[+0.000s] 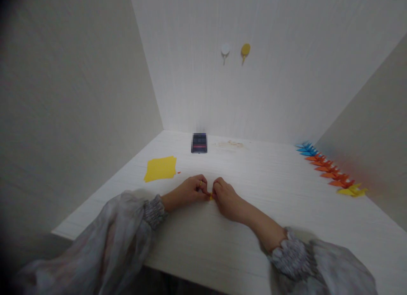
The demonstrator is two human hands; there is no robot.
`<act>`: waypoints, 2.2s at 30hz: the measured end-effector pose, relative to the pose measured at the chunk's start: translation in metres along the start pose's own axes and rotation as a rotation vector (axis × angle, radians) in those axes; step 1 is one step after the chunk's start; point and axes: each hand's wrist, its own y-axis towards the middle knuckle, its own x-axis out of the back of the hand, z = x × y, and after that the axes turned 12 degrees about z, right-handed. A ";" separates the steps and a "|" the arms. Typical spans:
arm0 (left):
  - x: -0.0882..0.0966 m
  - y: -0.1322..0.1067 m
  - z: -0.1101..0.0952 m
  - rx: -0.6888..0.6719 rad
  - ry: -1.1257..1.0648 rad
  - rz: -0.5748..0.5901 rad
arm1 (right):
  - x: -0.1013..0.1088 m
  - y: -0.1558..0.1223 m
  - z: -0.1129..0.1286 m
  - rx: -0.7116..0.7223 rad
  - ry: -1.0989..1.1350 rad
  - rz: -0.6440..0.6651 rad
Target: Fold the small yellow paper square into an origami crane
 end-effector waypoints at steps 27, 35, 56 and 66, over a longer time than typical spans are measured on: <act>0.002 0.006 -0.006 0.200 0.049 0.020 | 0.008 0.000 -0.009 -0.028 0.306 -0.033; -0.001 0.008 -0.001 0.166 0.066 0.003 | 0.005 0.001 0.004 0.021 0.140 -0.070; 0.004 0.001 0.002 0.003 0.025 0.079 | 0.012 -0.002 -0.016 -0.127 0.160 0.010; 0.007 -0.001 0.003 0.010 0.027 0.155 | 0.011 -0.008 -0.029 -0.037 0.305 0.023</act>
